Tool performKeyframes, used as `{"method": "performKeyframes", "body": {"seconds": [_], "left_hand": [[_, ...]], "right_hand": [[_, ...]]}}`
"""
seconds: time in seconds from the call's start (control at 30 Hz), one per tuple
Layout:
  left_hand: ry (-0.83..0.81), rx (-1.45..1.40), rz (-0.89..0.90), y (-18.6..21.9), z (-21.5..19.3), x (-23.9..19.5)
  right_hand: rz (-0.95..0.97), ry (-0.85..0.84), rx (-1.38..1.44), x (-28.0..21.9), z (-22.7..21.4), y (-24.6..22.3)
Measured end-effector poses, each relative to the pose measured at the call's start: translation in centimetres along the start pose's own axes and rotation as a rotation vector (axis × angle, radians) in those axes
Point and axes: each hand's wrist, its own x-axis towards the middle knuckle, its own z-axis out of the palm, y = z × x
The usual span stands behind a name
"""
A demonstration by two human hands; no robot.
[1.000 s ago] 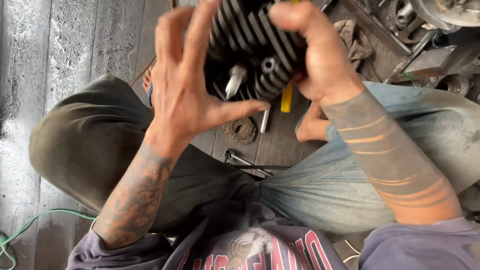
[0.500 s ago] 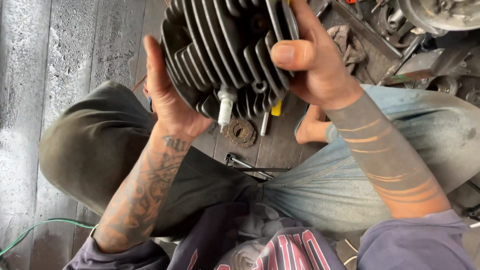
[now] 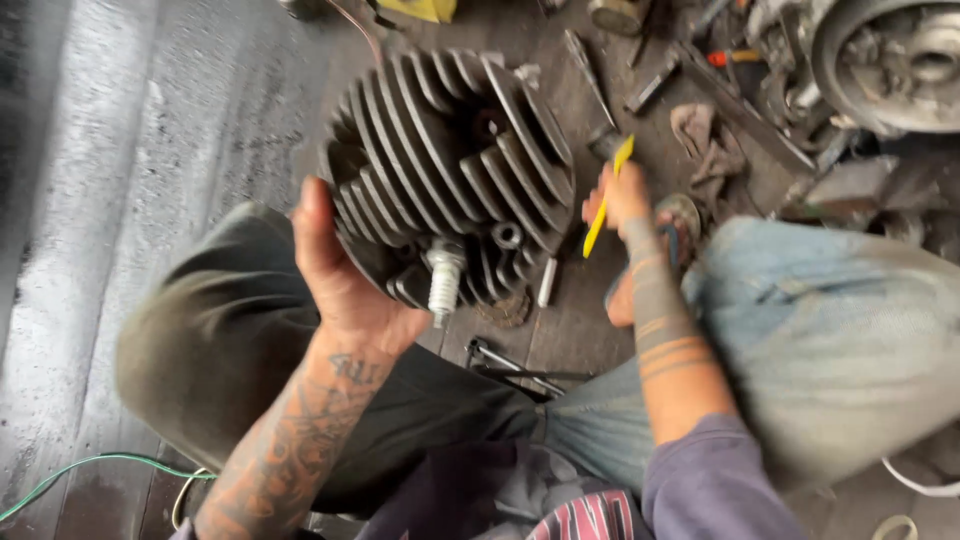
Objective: Cleaning motorcycle engine components like a flywheel and cylinder head using a brush and a screwdriver.
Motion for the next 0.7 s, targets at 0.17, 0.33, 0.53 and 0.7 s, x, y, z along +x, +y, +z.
{"method": "performKeyframes", "body": {"seconds": [0.17,0.33,0.53,0.7], "left_hand": [[0.136,0.035,0.053,-0.3,-0.6,-0.4],[0.355,0.001,-0.02,-1.0,-1.5,-0.1],[0.327,0.02,-0.011,-1.0,-4.0,-0.4],[0.249,0.115,-0.019,-1.2,-4.0,-0.3]], "right_hand": [[0.119,0.016,-0.629,1.3,-0.7,16.7],[0.127,0.067,-0.76,2.3,0.3,14.2],[0.172,0.176,-0.909,3.2,-2.2,12.5],[0.193,0.281,-1.026,6.2,-4.8,10.8]]}}
